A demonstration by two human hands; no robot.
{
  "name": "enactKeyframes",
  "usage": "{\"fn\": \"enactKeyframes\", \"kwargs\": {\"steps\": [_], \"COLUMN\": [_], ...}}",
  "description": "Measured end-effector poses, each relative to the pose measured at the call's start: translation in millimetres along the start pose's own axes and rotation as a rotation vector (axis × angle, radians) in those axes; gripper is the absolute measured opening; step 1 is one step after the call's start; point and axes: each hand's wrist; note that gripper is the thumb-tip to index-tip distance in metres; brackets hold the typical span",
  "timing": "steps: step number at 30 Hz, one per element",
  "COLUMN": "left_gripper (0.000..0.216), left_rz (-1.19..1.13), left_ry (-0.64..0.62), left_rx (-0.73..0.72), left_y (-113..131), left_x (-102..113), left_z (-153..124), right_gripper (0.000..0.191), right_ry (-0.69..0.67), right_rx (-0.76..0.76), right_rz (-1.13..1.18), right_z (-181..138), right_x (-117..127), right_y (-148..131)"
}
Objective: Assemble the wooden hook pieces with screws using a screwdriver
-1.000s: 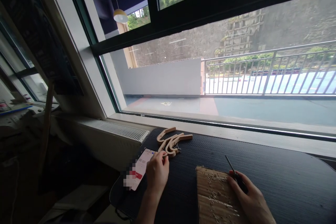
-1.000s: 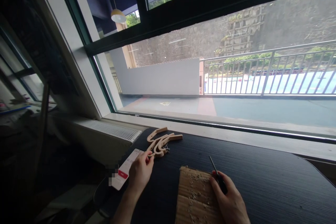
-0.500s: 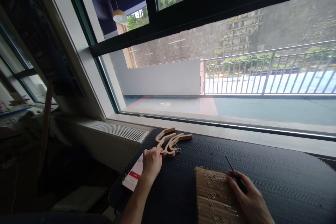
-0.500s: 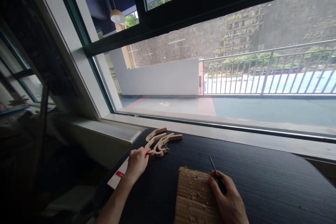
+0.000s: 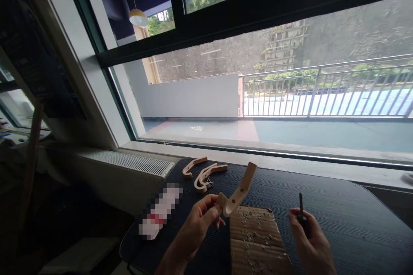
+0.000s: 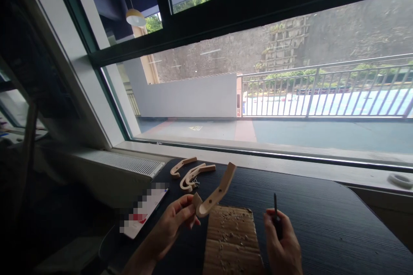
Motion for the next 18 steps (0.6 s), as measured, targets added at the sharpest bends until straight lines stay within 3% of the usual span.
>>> {"fn": "enactKeyframes", "kwargs": {"steps": [3,6,10,18], "left_gripper": [0.02,0.022,0.021,0.029], "left_rz": [-0.319,-0.414,-0.329,-0.133], "left_ry": [-0.07,-0.085,-0.069,-0.258], "left_rx": [0.068,0.086,0.094,-0.018], "left_y": [-12,-20,-16,17], "left_x": [-13,-16,-17,-5], "left_z": [1,6,4,2], "right_gripper": [0.043,0.044,0.045,0.058], "right_ry": [-0.01,-0.063,-0.18,-0.366], "right_rx": [0.014,-0.006,0.015,-0.098], "right_rz": [0.08,0.148,0.207,0.38], "right_z": [-14,-24,-23,3], "right_x": [11,15,20,15], "right_y": [-12,-18,-22,-52]}}
Point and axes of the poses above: each hand's wrist, its own z-axis towards the middle knuckle, its own x-axis out of the back of the hand, y = z × x, and after that the axes turned 3 degrees about -z, right-handed
